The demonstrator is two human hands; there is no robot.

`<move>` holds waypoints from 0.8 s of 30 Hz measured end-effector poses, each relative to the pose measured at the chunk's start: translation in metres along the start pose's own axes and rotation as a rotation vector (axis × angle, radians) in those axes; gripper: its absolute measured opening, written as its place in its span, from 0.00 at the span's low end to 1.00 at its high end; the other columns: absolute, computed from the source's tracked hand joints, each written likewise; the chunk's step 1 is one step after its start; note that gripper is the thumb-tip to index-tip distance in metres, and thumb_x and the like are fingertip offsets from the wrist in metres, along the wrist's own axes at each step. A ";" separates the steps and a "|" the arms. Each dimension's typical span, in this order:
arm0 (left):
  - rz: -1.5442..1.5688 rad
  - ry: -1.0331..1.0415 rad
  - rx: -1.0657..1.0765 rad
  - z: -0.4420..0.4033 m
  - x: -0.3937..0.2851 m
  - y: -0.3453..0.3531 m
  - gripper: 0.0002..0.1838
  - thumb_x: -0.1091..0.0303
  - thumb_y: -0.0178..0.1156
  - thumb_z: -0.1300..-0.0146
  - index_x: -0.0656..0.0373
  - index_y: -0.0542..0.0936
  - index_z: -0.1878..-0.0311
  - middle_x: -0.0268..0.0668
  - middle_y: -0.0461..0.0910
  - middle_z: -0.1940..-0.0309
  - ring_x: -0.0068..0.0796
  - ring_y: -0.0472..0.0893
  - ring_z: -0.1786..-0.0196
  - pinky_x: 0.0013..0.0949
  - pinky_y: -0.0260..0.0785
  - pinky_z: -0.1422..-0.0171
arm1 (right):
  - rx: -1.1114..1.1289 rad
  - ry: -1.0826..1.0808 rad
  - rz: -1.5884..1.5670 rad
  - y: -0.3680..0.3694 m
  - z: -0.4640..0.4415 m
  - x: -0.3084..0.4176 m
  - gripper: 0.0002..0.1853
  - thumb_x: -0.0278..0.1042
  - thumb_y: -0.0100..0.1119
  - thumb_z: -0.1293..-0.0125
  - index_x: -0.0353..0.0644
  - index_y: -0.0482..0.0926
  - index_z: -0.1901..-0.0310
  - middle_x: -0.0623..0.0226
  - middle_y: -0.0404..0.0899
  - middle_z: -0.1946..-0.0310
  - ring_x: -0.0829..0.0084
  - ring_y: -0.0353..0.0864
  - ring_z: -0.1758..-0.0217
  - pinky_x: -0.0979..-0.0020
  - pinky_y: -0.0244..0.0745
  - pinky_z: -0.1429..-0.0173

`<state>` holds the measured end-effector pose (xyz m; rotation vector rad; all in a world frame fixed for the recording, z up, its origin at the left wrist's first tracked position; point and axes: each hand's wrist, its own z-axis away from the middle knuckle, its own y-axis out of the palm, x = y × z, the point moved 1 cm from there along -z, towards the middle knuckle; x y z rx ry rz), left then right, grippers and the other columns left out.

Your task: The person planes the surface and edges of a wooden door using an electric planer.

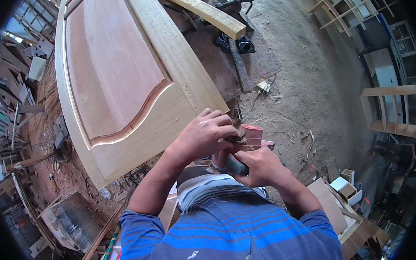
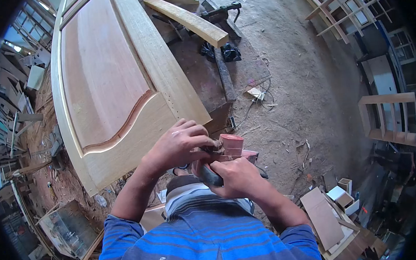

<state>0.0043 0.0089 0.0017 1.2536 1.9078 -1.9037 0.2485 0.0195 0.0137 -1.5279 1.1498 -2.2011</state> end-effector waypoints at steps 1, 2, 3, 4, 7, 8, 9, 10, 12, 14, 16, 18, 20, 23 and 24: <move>-0.069 0.034 0.016 0.005 0.002 -0.001 0.12 0.65 0.78 0.41 0.48 0.89 0.53 0.29 0.88 0.54 0.40 0.86 0.44 0.43 0.77 0.35 | -0.017 -0.005 0.001 0.004 -0.002 0.002 0.17 0.46 0.79 0.37 0.43 0.85 0.57 0.56 0.91 0.68 0.50 0.93 0.67 0.51 0.86 0.61; -0.138 0.068 0.032 0.007 0.002 -0.002 0.11 0.66 0.77 0.40 0.48 0.89 0.55 0.27 0.88 0.56 0.40 0.86 0.46 0.42 0.77 0.37 | -0.034 -0.010 0.001 0.006 -0.004 0.003 0.16 0.44 0.79 0.37 0.44 0.85 0.58 0.57 0.90 0.70 0.51 0.92 0.68 0.52 0.85 0.63; -0.146 0.079 0.010 -0.003 -0.005 0.010 0.11 0.66 0.77 0.40 0.50 0.89 0.55 0.29 0.87 0.58 0.41 0.86 0.49 0.43 0.77 0.39 | -0.014 0.001 -0.005 0.001 0.007 -0.005 0.17 0.45 0.78 0.37 0.43 0.84 0.58 0.56 0.90 0.69 0.50 0.92 0.68 0.51 0.86 0.62; -0.170 0.093 -0.014 -0.007 -0.006 0.011 0.10 0.67 0.76 0.39 0.51 0.88 0.55 0.30 0.87 0.59 0.42 0.86 0.52 0.44 0.78 0.41 | -0.004 0.001 -0.009 -0.001 0.006 -0.007 0.18 0.47 0.77 0.36 0.43 0.83 0.57 0.54 0.91 0.68 0.49 0.92 0.67 0.50 0.86 0.61; 0.010 -0.138 -0.162 -0.011 0.000 0.018 0.09 0.68 0.75 0.37 0.56 0.87 0.55 0.35 0.87 0.62 0.42 0.86 0.56 0.45 0.80 0.45 | 0.036 0.001 -0.003 0.002 0.010 -0.005 0.19 0.49 0.76 0.36 0.43 0.82 0.57 0.53 0.91 0.68 0.47 0.92 0.66 0.48 0.86 0.61; 0.110 -0.257 -0.228 -0.012 0.002 0.022 0.09 0.69 0.74 0.37 0.58 0.87 0.55 0.37 0.87 0.62 0.41 0.87 0.57 0.45 0.80 0.46 | 0.049 0.000 0.007 0.002 0.010 -0.005 0.19 0.49 0.76 0.37 0.43 0.82 0.58 0.53 0.91 0.67 0.47 0.92 0.66 0.48 0.86 0.61; 0.211 -0.365 -0.196 -0.012 0.003 0.024 0.10 0.69 0.74 0.36 0.59 0.87 0.54 0.38 0.88 0.61 0.39 0.88 0.56 0.44 0.81 0.45 | 0.046 0.002 -0.004 0.002 0.011 -0.005 0.19 0.49 0.76 0.37 0.44 0.82 0.58 0.53 0.91 0.68 0.47 0.92 0.66 0.48 0.86 0.62; 0.310 -0.473 -0.163 -0.013 0.004 0.025 0.10 0.68 0.74 0.35 0.61 0.87 0.54 0.40 0.89 0.61 0.37 0.89 0.56 0.43 0.82 0.45 | 0.042 0.001 -0.015 0.002 0.010 -0.005 0.19 0.50 0.76 0.37 0.44 0.83 0.58 0.53 0.91 0.68 0.47 0.92 0.66 0.48 0.86 0.62; 0.464 -0.559 -0.124 -0.015 0.002 0.026 0.13 0.67 0.75 0.33 0.63 0.87 0.51 0.41 0.91 0.59 0.33 0.91 0.53 0.40 0.83 0.44 | 0.037 -0.008 -0.020 0.004 0.010 -0.006 0.19 0.50 0.76 0.37 0.44 0.83 0.58 0.53 0.91 0.68 0.47 0.92 0.66 0.48 0.86 0.61; 0.571 -0.513 -0.107 -0.018 -0.003 0.025 0.16 0.66 0.76 0.30 0.65 0.87 0.47 0.41 0.93 0.56 0.29 0.92 0.50 0.37 0.84 0.43 | 0.032 -0.024 -0.009 0.009 0.012 -0.009 0.19 0.51 0.76 0.38 0.45 0.83 0.58 0.53 0.91 0.68 0.47 0.92 0.66 0.48 0.86 0.61; 0.594 -0.582 -0.080 -0.018 0.012 0.033 0.19 0.66 0.77 0.30 0.66 0.86 0.42 0.40 0.93 0.55 0.27 0.91 0.51 0.35 0.84 0.43 | 0.067 -0.001 0.008 0.008 0.013 -0.006 0.19 0.51 0.77 0.38 0.45 0.83 0.58 0.54 0.91 0.68 0.47 0.93 0.66 0.48 0.86 0.61; 0.609 -0.677 -0.107 -0.019 0.035 0.042 0.20 0.68 0.77 0.29 0.66 0.86 0.38 0.40 0.93 0.53 0.26 0.91 0.53 0.32 0.84 0.43 | 0.087 0.007 0.014 0.007 0.015 -0.007 0.20 0.52 0.77 0.38 0.45 0.83 0.57 0.54 0.91 0.68 0.47 0.93 0.66 0.47 0.86 0.61; 0.755 -0.771 -0.254 -0.013 0.067 0.054 0.20 0.65 0.77 0.29 0.67 0.86 0.40 0.42 0.93 0.54 0.31 0.92 0.54 0.35 0.85 0.43 | 0.095 0.005 0.009 0.007 0.019 -0.009 0.20 0.53 0.76 0.38 0.46 0.83 0.57 0.54 0.91 0.68 0.47 0.93 0.66 0.47 0.86 0.61; 0.783 -0.856 -0.162 -0.020 0.055 0.039 0.28 0.58 0.80 0.29 0.64 0.84 0.33 0.40 0.92 0.51 0.28 0.90 0.48 0.34 0.83 0.40 | 0.144 0.023 0.052 0.007 0.023 -0.009 0.21 0.55 0.76 0.38 0.46 0.84 0.57 0.55 0.92 0.68 0.47 0.93 0.66 0.47 0.87 0.61; 0.735 -0.821 -0.045 -0.020 0.048 0.040 0.31 0.56 0.81 0.30 0.64 0.83 0.32 0.39 0.92 0.51 0.29 0.90 0.47 0.34 0.83 0.38 | 0.155 0.033 0.055 0.005 0.023 -0.008 0.21 0.55 0.76 0.38 0.47 0.84 0.57 0.55 0.92 0.68 0.47 0.93 0.66 0.47 0.87 0.61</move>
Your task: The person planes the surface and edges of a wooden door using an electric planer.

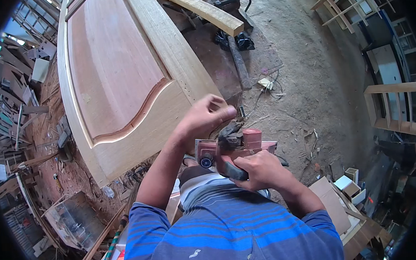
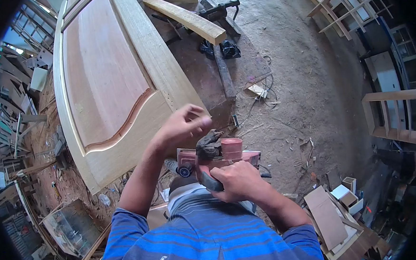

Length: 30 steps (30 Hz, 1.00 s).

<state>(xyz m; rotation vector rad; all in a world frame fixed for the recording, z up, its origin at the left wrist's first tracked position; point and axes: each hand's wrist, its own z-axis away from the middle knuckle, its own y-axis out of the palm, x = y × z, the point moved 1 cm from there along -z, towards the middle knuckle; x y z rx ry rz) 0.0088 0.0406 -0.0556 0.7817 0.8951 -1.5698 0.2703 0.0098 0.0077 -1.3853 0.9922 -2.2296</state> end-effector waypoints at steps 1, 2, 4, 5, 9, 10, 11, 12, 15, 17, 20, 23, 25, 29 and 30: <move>-0.088 -0.001 0.088 0.003 0.000 0.006 0.33 0.54 0.83 0.31 0.64 0.83 0.31 0.39 0.91 0.51 0.29 0.89 0.46 0.35 0.82 0.37 | 0.015 0.010 0.002 -0.002 0.000 0.001 0.21 0.55 0.75 0.38 0.47 0.84 0.56 0.55 0.92 0.68 0.47 0.93 0.67 0.47 0.87 0.61; -0.081 0.066 0.200 0.000 0.007 0.013 0.37 0.52 0.86 0.36 0.64 0.84 0.31 0.39 0.91 0.50 0.31 0.88 0.43 0.37 0.81 0.35 | 0.030 0.017 0.006 -0.003 0.000 0.002 0.21 0.56 0.75 0.37 0.47 0.84 0.56 0.55 0.92 0.68 0.47 0.93 0.67 0.47 0.87 0.61; -0.104 0.168 0.270 -0.008 0.009 0.021 0.29 0.58 0.84 0.34 0.65 0.86 0.37 0.38 0.92 0.50 0.28 0.89 0.46 0.34 0.82 0.39 | -0.013 -0.015 0.013 -0.002 -0.001 0.002 0.18 0.51 0.77 0.38 0.47 0.84 0.60 0.57 0.91 0.69 0.49 0.91 0.69 0.49 0.85 0.64; -0.009 0.153 0.294 -0.011 0.010 0.021 0.26 0.60 0.83 0.33 0.65 0.87 0.39 0.37 0.92 0.51 0.27 0.89 0.48 0.33 0.82 0.41 | -0.036 -0.030 0.016 -0.002 -0.001 0.002 0.16 0.49 0.78 0.38 0.47 0.84 0.62 0.58 0.90 0.70 0.50 0.91 0.70 0.50 0.84 0.66; -0.062 0.170 -0.173 -0.016 0.009 0.004 0.17 0.64 0.79 0.30 0.65 0.89 0.45 0.38 0.92 0.59 0.25 0.90 0.56 0.31 0.83 0.48 | -0.030 -0.010 -0.005 -0.004 0.003 0.001 0.17 0.49 0.79 0.38 0.46 0.84 0.62 0.58 0.90 0.70 0.51 0.91 0.69 0.51 0.84 0.64; -0.111 0.217 -0.317 -0.017 0.016 -0.004 0.16 0.65 0.78 0.29 0.65 0.90 0.46 0.39 0.92 0.60 0.25 0.90 0.58 0.31 0.83 0.49 | -0.035 -0.005 -0.014 -0.003 0.005 -0.001 0.17 0.49 0.80 0.38 0.46 0.84 0.62 0.58 0.89 0.70 0.51 0.91 0.68 0.51 0.84 0.63; -0.160 0.263 -0.460 -0.016 0.022 -0.013 0.15 0.66 0.78 0.29 0.65 0.90 0.47 0.40 0.93 0.61 0.25 0.90 0.59 0.32 0.83 0.51 | -0.040 0.000 -0.023 -0.003 0.007 -0.002 0.17 0.49 0.80 0.38 0.46 0.84 0.62 0.58 0.89 0.71 0.51 0.91 0.68 0.51 0.84 0.63; -0.184 0.256 -0.497 -0.010 0.022 -0.026 0.12 0.66 0.77 0.28 0.65 0.91 0.49 0.43 0.93 0.63 0.26 0.91 0.61 0.32 0.83 0.53 | -0.063 0.014 -0.045 -0.004 0.010 -0.004 0.18 0.49 0.80 0.38 0.45 0.85 0.60 0.57 0.89 0.70 0.50 0.92 0.67 0.52 0.84 0.62; -0.262 0.122 -0.577 0.012 0.048 -0.065 0.11 0.65 0.75 0.27 0.62 0.91 0.49 0.42 0.94 0.57 0.32 0.93 0.54 0.38 0.84 0.45 | -0.160 0.056 -0.127 -0.005 0.016 -0.008 0.19 0.49 0.80 0.36 0.43 0.87 0.55 0.55 0.90 0.69 0.49 0.93 0.66 0.52 0.85 0.61; -0.550 0.322 -0.751 0.027 0.079 -0.084 0.15 0.62 0.74 0.26 0.61 0.90 0.43 0.45 0.92 0.46 0.39 0.90 0.41 0.45 0.79 0.31 | -0.271 0.094 -0.203 -0.002 0.019 -0.008 0.20 0.49 0.79 0.32 0.41 0.86 0.52 0.54 0.90 0.69 0.47 0.93 0.65 0.51 0.84 0.62; -0.770 0.401 -0.850 0.043 0.121 -0.090 0.26 0.57 0.73 0.26 0.58 0.85 0.31 0.49 0.83 0.28 0.50 0.78 0.22 0.54 0.63 0.13 | -0.373 0.220 -0.310 0.000 0.019 -0.002 0.21 0.46 0.79 0.31 0.38 0.87 0.48 0.52 0.90 0.68 0.46 0.94 0.64 0.53 0.85 0.60; -0.829 0.316 -0.790 0.049 0.153 -0.088 0.40 0.48 0.69 0.25 0.58 0.72 0.16 0.52 0.67 0.14 0.56 0.62 0.10 0.59 0.47 0.04 | -0.503 0.351 -0.399 0.009 0.011 -0.002 0.19 0.42 0.78 0.30 0.36 0.86 0.49 0.49 0.90 0.67 0.47 0.94 0.63 0.53 0.86 0.58; -0.851 0.330 -0.815 0.048 0.154 -0.084 0.41 0.46 0.67 0.24 0.57 0.70 0.15 0.53 0.66 0.13 0.56 0.62 0.09 0.59 0.46 0.04 | -0.528 0.404 -0.405 0.007 -0.004 0.002 0.17 0.41 0.77 0.29 0.35 0.85 0.51 0.47 0.90 0.68 0.46 0.94 0.64 0.53 0.86 0.58; -0.844 0.294 -0.816 0.045 0.151 -0.083 0.43 0.45 0.65 0.24 0.57 0.69 0.13 0.54 0.66 0.13 0.57 0.63 0.10 0.60 0.48 0.04 | -0.528 0.461 -0.393 0.005 -0.034 0.000 0.16 0.40 0.76 0.28 0.34 0.84 0.54 0.46 0.89 0.69 0.44 0.93 0.65 0.52 0.84 0.58; -0.843 0.297 -0.821 0.044 0.152 -0.083 0.43 0.45 0.65 0.24 0.56 0.69 0.13 0.54 0.66 0.13 0.57 0.63 0.10 0.61 0.48 0.05 | -0.533 0.452 -0.390 0.006 -0.040 -0.002 0.16 0.40 0.75 0.28 0.34 0.84 0.55 0.46 0.89 0.69 0.45 0.93 0.66 0.52 0.84 0.58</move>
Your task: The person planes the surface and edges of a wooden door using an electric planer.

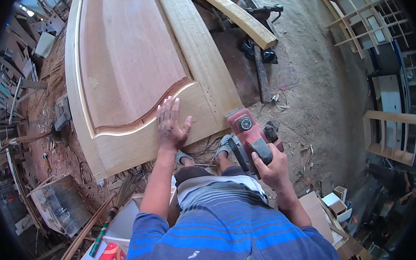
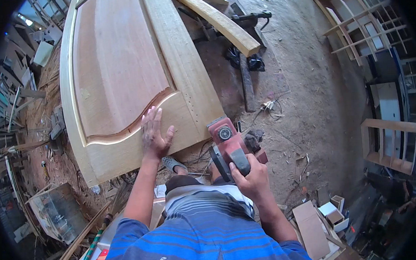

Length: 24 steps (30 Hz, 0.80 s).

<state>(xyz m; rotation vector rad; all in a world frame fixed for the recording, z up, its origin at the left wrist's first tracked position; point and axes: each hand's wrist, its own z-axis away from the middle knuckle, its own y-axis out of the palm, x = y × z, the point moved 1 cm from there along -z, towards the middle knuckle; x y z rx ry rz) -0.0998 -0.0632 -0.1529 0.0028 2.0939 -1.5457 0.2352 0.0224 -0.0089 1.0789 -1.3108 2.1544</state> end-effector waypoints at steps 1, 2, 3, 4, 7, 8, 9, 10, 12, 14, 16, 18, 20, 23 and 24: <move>-0.001 -0.001 -0.002 0.000 0.002 0.000 0.43 0.45 0.65 0.24 0.56 0.69 0.13 0.54 0.66 0.13 0.58 0.63 0.10 0.61 0.49 0.05 | 0.000 -0.007 -0.003 0.004 -0.004 0.002 0.16 0.40 0.75 0.27 0.34 0.84 0.55 0.46 0.89 0.69 0.45 0.93 0.66 0.52 0.84 0.59; 0.000 -0.006 0.000 0.002 0.004 0.000 0.43 0.45 0.65 0.25 0.56 0.69 0.13 0.55 0.67 0.13 0.58 0.63 0.11 0.61 0.50 0.05 | 0.005 -0.008 0.011 0.006 -0.009 0.006 0.16 0.40 0.75 0.27 0.34 0.84 0.55 0.46 0.88 0.70 0.46 0.93 0.66 0.52 0.84 0.59; 0.004 -0.009 0.002 0.001 0.003 0.000 0.43 0.45 0.65 0.25 0.56 0.69 0.13 0.55 0.67 0.13 0.58 0.64 0.11 0.61 0.50 0.05 | 0.006 -0.007 0.027 0.008 -0.016 0.011 0.16 0.40 0.75 0.27 0.34 0.84 0.55 0.46 0.88 0.70 0.46 0.93 0.66 0.52 0.84 0.59; 0.010 -0.009 0.004 0.000 0.003 0.000 0.43 0.45 0.66 0.26 0.56 0.69 0.13 0.55 0.67 0.14 0.58 0.64 0.11 0.61 0.51 0.06 | 0.004 -0.006 0.044 0.010 -0.023 0.016 0.15 0.40 0.75 0.27 0.34 0.84 0.56 0.46 0.88 0.70 0.47 0.93 0.67 0.52 0.83 0.59; 0.023 -0.028 0.023 -0.001 0.003 -0.001 0.43 0.45 0.66 0.26 0.56 0.70 0.14 0.53 0.67 0.13 0.56 0.64 0.10 0.60 0.50 0.05 | -0.011 -0.006 0.025 0.016 -0.047 0.027 0.15 0.40 0.74 0.27 0.34 0.84 0.56 0.47 0.88 0.71 0.50 0.93 0.67 0.54 0.83 0.60; 0.029 -0.026 0.022 -0.001 0.004 -0.001 0.44 0.46 0.66 0.27 0.57 0.70 0.14 0.53 0.67 0.13 0.56 0.64 0.11 0.60 0.50 0.05 | 0.000 0.010 0.031 0.016 -0.054 0.033 0.15 0.39 0.74 0.27 0.34 0.85 0.56 0.47 0.87 0.72 0.52 0.93 0.68 0.54 0.83 0.60; 0.035 -0.025 0.019 -0.001 0.005 -0.001 0.44 0.46 0.66 0.27 0.57 0.70 0.14 0.53 0.67 0.13 0.56 0.64 0.11 0.60 0.50 0.05 | -0.009 0.002 0.022 0.018 -0.062 0.036 0.15 0.39 0.75 0.27 0.34 0.85 0.56 0.47 0.87 0.72 0.52 0.93 0.68 0.54 0.83 0.60; 0.041 -0.024 0.016 -0.002 0.005 0.000 0.44 0.46 0.67 0.27 0.57 0.70 0.14 0.53 0.67 0.13 0.57 0.64 0.11 0.60 0.50 0.05 | -0.017 -0.006 0.014 0.019 -0.069 0.039 0.15 0.39 0.75 0.27 0.34 0.84 0.56 0.47 0.87 0.72 0.52 0.93 0.68 0.55 0.83 0.61; 0.040 -0.031 0.025 -0.002 0.005 0.000 0.44 0.46 0.67 0.28 0.57 0.70 0.14 0.53 0.67 0.13 0.57 0.64 0.11 0.60 0.50 0.05 | -0.026 -0.034 0.011 0.022 -0.081 0.041 0.15 0.40 0.74 0.26 0.34 0.84 0.57 0.48 0.87 0.73 0.53 0.92 0.69 0.55 0.82 0.61; 0.042 -0.035 0.032 -0.002 0.005 -0.001 0.44 0.46 0.68 0.28 0.57 0.70 0.14 0.53 0.67 0.14 0.57 0.64 0.11 0.60 0.51 0.05 | -0.028 -0.019 0.025 0.024 -0.091 0.047 0.15 0.40 0.74 0.26 0.34 0.84 0.57 0.48 0.87 0.72 0.53 0.92 0.69 0.55 0.82 0.62; 0.045 -0.034 0.036 -0.004 0.004 -0.003 0.45 0.47 0.69 0.29 0.57 0.69 0.14 0.54 0.67 0.14 0.59 0.65 0.12 0.60 0.53 0.06 | -0.017 0.020 0.028 0.026 -0.102 0.055 0.15 0.41 0.74 0.26 0.35 0.84 0.57 0.48 0.88 0.72 0.53 0.92 0.69 0.55 0.82 0.61; 0.048 -0.039 0.039 -0.004 0.004 -0.004 0.45 0.47 0.69 0.30 0.57 0.69 0.14 0.54 0.67 0.14 0.59 0.65 0.12 0.61 0.53 0.06 | -0.013 0.017 0.049 0.029 -0.115 0.060 0.16 0.42 0.74 0.25 0.35 0.84 0.57 0.48 0.88 0.71 0.53 0.92 0.68 0.55 0.82 0.60; 0.046 -0.043 0.044 -0.004 0.004 -0.004 0.45 0.47 0.69 0.30 0.56 0.70 0.14 0.53 0.67 0.14 0.59 0.65 0.12 0.61 0.53 0.06 | -0.017 0.009 0.036 0.033 -0.129 0.067 0.16 0.42 0.73 0.25 0.34 0.86 0.56 0.48 0.89 0.70 0.52 0.93 0.66 0.54 0.83 0.57; 0.041 -0.049 0.053 -0.004 0.006 -0.002 0.45 0.46 0.69 0.29 0.56 0.70 0.14 0.53 0.67 0.14 0.58 0.65 0.12 0.61 0.53 0.06 | -0.030 -0.012 0.057 0.040 -0.154 0.082 0.16 0.43 0.73 0.25 0.34 0.87 0.54 0.46 0.90 0.68 0.50 0.94 0.64 0.54 0.84 0.56; 0.041 -0.049 0.054 -0.004 0.007 -0.001 0.45 0.45 0.69 0.29 0.56 0.70 0.14 0.53 0.67 0.14 0.58 0.64 0.12 0.61 0.53 0.06 | -0.022 -0.025 0.029 0.043 -0.165 0.088 0.18 0.45 0.73 0.26 0.34 0.87 0.53 0.45 0.91 0.66 0.47 0.94 0.61 0.52 0.86 0.53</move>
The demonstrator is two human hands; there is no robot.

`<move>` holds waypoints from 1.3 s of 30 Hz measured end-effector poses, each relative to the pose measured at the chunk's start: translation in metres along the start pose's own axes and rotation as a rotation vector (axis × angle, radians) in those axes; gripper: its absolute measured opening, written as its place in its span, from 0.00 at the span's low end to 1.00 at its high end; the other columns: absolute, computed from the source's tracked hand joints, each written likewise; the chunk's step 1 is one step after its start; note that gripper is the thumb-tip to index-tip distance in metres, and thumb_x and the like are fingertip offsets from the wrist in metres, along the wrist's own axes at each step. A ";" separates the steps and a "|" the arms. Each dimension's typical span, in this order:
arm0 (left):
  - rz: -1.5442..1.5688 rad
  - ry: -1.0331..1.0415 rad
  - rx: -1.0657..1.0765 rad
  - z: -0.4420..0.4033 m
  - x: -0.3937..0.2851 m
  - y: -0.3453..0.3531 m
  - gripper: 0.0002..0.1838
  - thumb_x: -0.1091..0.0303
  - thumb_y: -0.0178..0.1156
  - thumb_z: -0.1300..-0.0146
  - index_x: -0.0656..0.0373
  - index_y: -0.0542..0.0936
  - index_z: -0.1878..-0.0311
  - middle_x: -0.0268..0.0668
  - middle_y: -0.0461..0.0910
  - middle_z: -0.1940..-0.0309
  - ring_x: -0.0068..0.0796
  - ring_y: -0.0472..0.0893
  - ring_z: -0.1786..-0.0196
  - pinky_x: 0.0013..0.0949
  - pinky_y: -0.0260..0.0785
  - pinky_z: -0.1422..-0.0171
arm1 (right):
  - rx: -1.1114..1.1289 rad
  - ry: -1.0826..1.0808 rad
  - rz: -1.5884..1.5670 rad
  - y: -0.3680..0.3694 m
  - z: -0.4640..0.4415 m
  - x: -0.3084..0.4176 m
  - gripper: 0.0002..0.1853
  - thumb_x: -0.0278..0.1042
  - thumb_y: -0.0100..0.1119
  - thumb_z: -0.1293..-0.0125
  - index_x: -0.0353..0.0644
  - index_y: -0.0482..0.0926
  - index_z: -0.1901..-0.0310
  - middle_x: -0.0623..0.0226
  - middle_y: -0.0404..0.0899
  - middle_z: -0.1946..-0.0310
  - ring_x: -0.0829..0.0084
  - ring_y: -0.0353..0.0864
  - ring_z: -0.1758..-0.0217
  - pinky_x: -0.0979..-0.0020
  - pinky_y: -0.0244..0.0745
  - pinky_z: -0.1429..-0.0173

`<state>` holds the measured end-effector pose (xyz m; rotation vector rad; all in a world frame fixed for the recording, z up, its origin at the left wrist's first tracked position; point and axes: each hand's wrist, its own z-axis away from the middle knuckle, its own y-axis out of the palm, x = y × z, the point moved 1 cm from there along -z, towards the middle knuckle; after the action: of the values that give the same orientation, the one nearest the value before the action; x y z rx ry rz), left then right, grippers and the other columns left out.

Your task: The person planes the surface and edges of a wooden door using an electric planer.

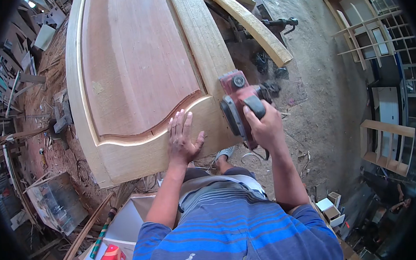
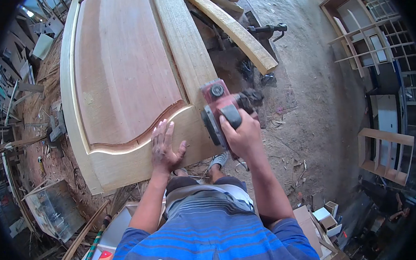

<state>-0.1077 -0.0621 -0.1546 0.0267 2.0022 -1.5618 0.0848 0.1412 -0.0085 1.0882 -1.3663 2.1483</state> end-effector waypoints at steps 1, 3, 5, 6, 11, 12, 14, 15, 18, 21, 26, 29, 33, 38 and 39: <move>-0.001 0.000 0.002 0.000 0.001 -0.001 0.45 0.45 0.68 0.28 0.55 0.70 0.14 0.53 0.67 0.14 0.58 0.64 0.11 0.61 0.53 0.06 | -0.011 -0.030 0.008 0.006 -0.014 0.001 0.20 0.47 0.72 0.26 0.33 0.88 0.53 0.44 0.91 0.65 0.45 0.94 0.60 0.51 0.86 0.50; -0.005 0.000 0.004 0.001 0.001 -0.002 0.45 0.44 0.68 0.28 0.55 0.69 0.13 0.52 0.67 0.13 0.57 0.64 0.11 0.60 0.53 0.06 | -0.029 -0.084 0.031 0.017 -0.047 0.005 0.22 0.50 0.71 0.26 0.33 0.89 0.53 0.41 0.92 0.63 0.41 0.94 0.56 0.49 0.86 0.47; -0.011 0.007 0.009 0.001 0.001 -0.001 0.45 0.43 0.68 0.27 0.55 0.69 0.13 0.52 0.66 0.13 0.56 0.64 0.11 0.59 0.53 0.06 | -0.021 -0.119 0.014 0.026 -0.080 0.018 0.22 0.51 0.70 0.26 0.34 0.91 0.54 0.39 0.92 0.61 0.40 0.94 0.52 0.48 0.86 0.44; -0.016 0.010 0.011 0.001 0.002 -0.001 0.46 0.42 0.68 0.27 0.55 0.69 0.13 0.51 0.66 0.13 0.55 0.64 0.11 0.58 0.52 0.05 | -0.005 -0.131 -0.019 0.028 -0.094 0.024 0.22 0.51 0.70 0.26 0.34 0.91 0.54 0.39 0.92 0.60 0.39 0.93 0.51 0.48 0.86 0.43; 0.193 -0.024 -0.038 -0.001 0.003 -0.010 0.37 0.48 0.69 0.24 0.59 0.77 0.20 0.54 0.74 0.18 0.57 0.68 0.13 0.56 0.53 0.06 | 0.072 -0.178 -0.073 0.006 -0.075 0.034 0.22 0.51 0.72 0.27 0.33 0.91 0.56 0.44 0.91 0.65 0.47 0.94 0.57 0.53 0.86 0.47; 0.327 -0.021 -0.091 -0.005 0.001 -0.016 0.35 0.51 0.70 0.25 0.59 0.78 0.21 0.54 0.75 0.19 0.56 0.70 0.14 0.56 0.56 0.07 | 0.094 -0.177 -0.091 -0.002 -0.050 0.029 0.22 0.51 0.72 0.28 0.33 0.91 0.56 0.45 0.91 0.66 0.49 0.94 0.58 0.54 0.86 0.48; 0.599 -0.015 -0.196 -0.029 -0.017 -0.036 0.30 0.57 0.72 0.25 0.60 0.80 0.25 0.54 0.78 0.22 0.56 0.74 0.17 0.54 0.62 0.10 | 0.093 -0.320 -0.016 -0.020 -0.003 0.014 0.22 0.51 0.74 0.29 0.34 0.90 0.55 0.50 0.89 0.70 0.53 0.92 0.65 0.55 0.84 0.53; 0.692 0.050 -0.182 -0.041 -0.037 -0.051 0.27 0.60 0.73 0.26 0.61 0.82 0.28 0.53 0.81 0.26 0.54 0.77 0.20 0.52 0.66 0.13 | 0.130 -0.290 -0.011 -0.029 0.024 0.012 0.22 0.50 0.75 0.30 0.35 0.90 0.54 0.50 0.88 0.70 0.52 0.91 0.66 0.56 0.84 0.55; 0.918 0.301 -0.006 -0.079 -0.096 -0.081 0.15 0.67 0.75 0.28 0.62 0.88 0.42 0.48 0.89 0.43 0.48 0.88 0.37 0.45 0.79 0.30 | 0.280 -0.246 0.070 -0.058 0.082 0.000 0.21 0.47 0.78 0.35 0.36 0.90 0.53 0.49 0.88 0.71 0.50 0.92 0.68 0.58 0.84 0.59; 0.990 0.517 0.467 -0.079 -0.130 -0.071 0.09 0.66 0.77 0.28 0.62 0.91 0.62 0.44 0.88 0.68 0.41 0.88 0.65 0.40 0.80 0.57 | 0.357 -0.297 0.107 -0.080 0.117 -0.017 0.20 0.45 0.80 0.37 0.36 0.90 0.53 0.49 0.88 0.70 0.48 0.94 0.66 0.56 0.85 0.59; 1.108 0.491 0.610 -0.050 -0.158 -0.058 0.20 0.60 0.73 0.24 0.60 0.86 0.72 0.48 0.80 0.78 0.46 0.80 0.76 0.44 0.73 0.66 | 0.350 -0.270 0.059 -0.092 0.142 -0.035 0.21 0.44 0.82 0.38 0.36 0.90 0.52 0.49 0.89 0.70 0.48 0.94 0.65 0.56 0.86 0.60; 0.918 0.288 0.356 -0.036 -0.167 -0.039 0.24 0.61 0.71 0.21 0.60 0.82 0.77 0.46 0.75 0.82 0.45 0.76 0.80 0.43 0.72 0.65 | 0.257 -0.183 0.072 -0.077 0.159 -0.040 0.21 0.43 0.81 0.36 0.36 0.89 0.50 0.49 0.89 0.69 0.49 0.95 0.65 0.56 0.86 0.59; 0.888 0.098 0.033 -0.028 -0.179 -0.014 0.21 0.63 0.69 0.19 0.62 0.82 0.72 0.45 0.77 0.78 0.45 0.78 0.75 0.43 0.74 0.61 | 0.076 -0.026 -0.048 -0.044 0.174 -0.045 0.17 0.40 0.79 0.32 0.36 0.88 0.51 0.49 0.90 0.68 0.51 0.95 0.65 0.55 0.86 0.59; 0.592 0.181 0.013 -0.044 -0.105 0.003 0.19 0.58 0.63 0.18 0.63 0.82 0.36 0.54 0.82 0.32 0.52 0.79 0.26 0.52 0.66 0.18 | -0.026 0.044 -0.047 -0.030 0.177 -0.060 0.15 0.38 0.78 0.31 0.34 0.87 0.54 0.51 0.90 0.70 0.53 0.95 0.66 0.56 0.86 0.59; 0.283 0.242 -0.003 -0.046 -0.079 0.014 0.26 0.56 0.62 0.19 0.62 0.78 0.26 0.56 0.77 0.21 0.52 0.70 0.13 0.56 0.53 0.06 | -0.036 0.057 -0.052 -0.030 0.174 -0.063 0.15 0.38 0.78 0.30 0.34 0.87 0.54 0.51 0.90 0.70 0.53 0.95 0.66 0.56 0.86 0.60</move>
<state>-0.0577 0.0098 -0.1246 0.4987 2.0744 -1.4273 0.2157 0.0071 0.0015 1.0299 -1.3312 2.0936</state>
